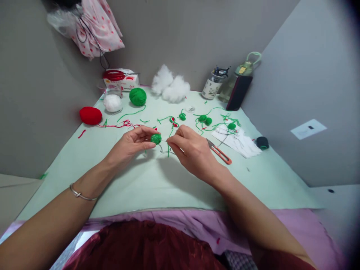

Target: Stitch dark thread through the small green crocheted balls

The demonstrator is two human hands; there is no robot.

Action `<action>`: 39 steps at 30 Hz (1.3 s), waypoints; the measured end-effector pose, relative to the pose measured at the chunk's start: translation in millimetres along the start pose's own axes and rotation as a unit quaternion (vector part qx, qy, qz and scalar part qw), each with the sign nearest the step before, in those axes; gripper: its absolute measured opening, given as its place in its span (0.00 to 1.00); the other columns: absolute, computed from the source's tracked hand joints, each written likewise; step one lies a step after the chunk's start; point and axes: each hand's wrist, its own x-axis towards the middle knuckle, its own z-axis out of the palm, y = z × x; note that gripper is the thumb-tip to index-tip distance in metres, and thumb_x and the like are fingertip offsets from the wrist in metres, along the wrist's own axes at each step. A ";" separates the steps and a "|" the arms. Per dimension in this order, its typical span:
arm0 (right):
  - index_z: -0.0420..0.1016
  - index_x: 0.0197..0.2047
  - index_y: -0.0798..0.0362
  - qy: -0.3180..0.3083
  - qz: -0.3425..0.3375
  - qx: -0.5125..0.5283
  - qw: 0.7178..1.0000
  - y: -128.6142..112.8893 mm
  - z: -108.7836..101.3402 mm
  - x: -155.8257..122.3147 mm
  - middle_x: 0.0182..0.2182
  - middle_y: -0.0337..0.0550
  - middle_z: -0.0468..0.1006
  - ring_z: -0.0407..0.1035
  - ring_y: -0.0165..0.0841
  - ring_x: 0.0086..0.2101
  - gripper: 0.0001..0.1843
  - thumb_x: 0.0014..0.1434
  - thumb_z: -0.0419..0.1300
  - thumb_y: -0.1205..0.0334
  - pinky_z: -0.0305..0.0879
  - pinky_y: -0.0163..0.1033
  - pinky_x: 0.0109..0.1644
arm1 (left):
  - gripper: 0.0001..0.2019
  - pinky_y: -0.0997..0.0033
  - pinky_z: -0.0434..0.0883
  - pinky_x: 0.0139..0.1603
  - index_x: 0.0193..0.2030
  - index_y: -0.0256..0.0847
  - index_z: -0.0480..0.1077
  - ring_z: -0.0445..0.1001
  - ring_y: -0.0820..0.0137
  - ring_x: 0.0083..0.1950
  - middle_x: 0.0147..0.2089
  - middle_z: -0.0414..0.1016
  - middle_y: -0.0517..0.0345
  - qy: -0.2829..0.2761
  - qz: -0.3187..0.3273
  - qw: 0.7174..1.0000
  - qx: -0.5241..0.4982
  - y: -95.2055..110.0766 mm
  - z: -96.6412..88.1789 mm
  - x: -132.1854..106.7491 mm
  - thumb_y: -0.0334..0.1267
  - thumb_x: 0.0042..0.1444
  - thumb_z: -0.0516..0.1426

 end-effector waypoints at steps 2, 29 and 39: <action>0.76 0.35 0.55 0.018 0.007 0.058 0.998 1.0 0.5 0.2 0.32 0.42 0.68 0.63 0.29 0.32 0.11 0.69 0.55 0.69 0.57 0.35 0.34 | 0.15 0.68 0.73 0.50 0.45 0.45 0.80 0.76 0.66 0.48 0.49 0.79 0.54 -0.007 -0.002 1.000 -0.011 0.4 0.2 0.2 0.37 0.50 0.72; 0.80 0.35 0.52 -0.042 0.199 0.266 0.942 7.9 20.8 4.5 0.30 0.40 0.78 0.68 0.29 0.30 0.05 0.63 0.64 0.64 0.64 0.35 0.36 | 0.14 0.64 0.74 0.53 0.43 0.44 0.77 0.76 0.65 0.50 0.45 0.77 0.57 0.006 0.069 0.998 0.008 -3.8 10.3 -3.5 0.36 0.50 0.72; 0.74 0.46 0.52 -0.010 0.075 0.137 0.988 -11.3 16.6 2.2 0.38 0.45 0.78 0.72 0.31 0.37 0.07 0.68 0.55 0.65 0.67 0.35 0.39 | 0.12 0.64 0.73 0.55 0.40 0.43 0.76 0.76 0.67 0.49 0.44 0.77 0.58 0.027 0.127 0.991 0.003 -4.7 14.1 -3.4 0.34 0.50 0.71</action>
